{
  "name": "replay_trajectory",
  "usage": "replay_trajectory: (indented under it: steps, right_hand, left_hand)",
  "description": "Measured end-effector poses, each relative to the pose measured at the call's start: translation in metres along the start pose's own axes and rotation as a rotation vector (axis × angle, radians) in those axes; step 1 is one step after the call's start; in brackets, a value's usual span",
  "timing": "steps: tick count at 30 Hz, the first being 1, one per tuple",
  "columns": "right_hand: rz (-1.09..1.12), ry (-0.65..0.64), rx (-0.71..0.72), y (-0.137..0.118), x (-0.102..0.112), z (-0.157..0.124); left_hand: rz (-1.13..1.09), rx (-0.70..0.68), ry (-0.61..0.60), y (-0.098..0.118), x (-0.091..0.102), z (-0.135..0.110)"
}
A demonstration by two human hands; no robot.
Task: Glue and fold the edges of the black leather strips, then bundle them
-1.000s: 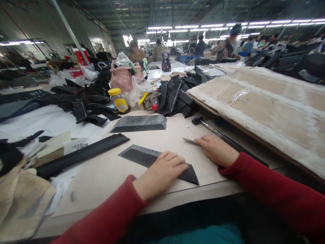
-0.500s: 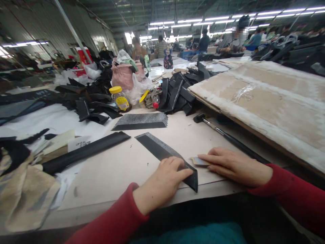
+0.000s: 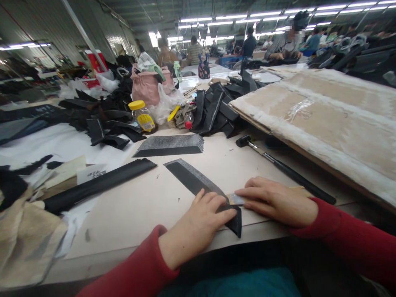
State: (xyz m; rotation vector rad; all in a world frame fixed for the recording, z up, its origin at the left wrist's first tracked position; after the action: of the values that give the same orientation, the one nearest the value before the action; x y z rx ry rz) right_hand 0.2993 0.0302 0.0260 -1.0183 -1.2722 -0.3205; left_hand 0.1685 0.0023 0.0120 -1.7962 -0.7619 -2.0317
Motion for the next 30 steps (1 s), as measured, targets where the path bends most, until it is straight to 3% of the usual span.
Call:
replay_trajectory:
  steps: [11, 18, 25, 30]
  right_hand:
    - [-0.059, 0.063, 0.031, -0.010, 0.000, 0.038]
    - [-0.043, 0.031, 0.051, -0.021, -0.002, 0.024]
    - [-0.049, 0.004, 0.037, -0.024, -0.002, 0.023]
    - [-0.050, -0.012, 0.037, -0.023, -0.003, 0.029]
  left_hand:
    - [-0.025, -0.003, 0.006, 0.000, 0.001, 0.000]
    - [-0.067, -0.031, 0.011, 0.012, 0.009, -0.011]
    - [-0.006, -0.016, 0.054, -0.032, 0.021, -0.015]
    - [0.033, -0.042, 0.058, -0.038, 0.022, -0.017]
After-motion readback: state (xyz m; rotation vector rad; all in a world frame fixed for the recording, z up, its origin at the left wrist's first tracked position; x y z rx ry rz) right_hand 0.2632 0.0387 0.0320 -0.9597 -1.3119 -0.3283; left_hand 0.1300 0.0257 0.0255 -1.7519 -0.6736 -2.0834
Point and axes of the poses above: each hand's wrist, its own z-axis towards the middle knuckle, its own x-axis out of the back of the hand, y = z × x, the point moved 7 cm from there along z, towards the middle knuckle, and after that the axes turned 6 degrees about z, right-handed, at the moved point
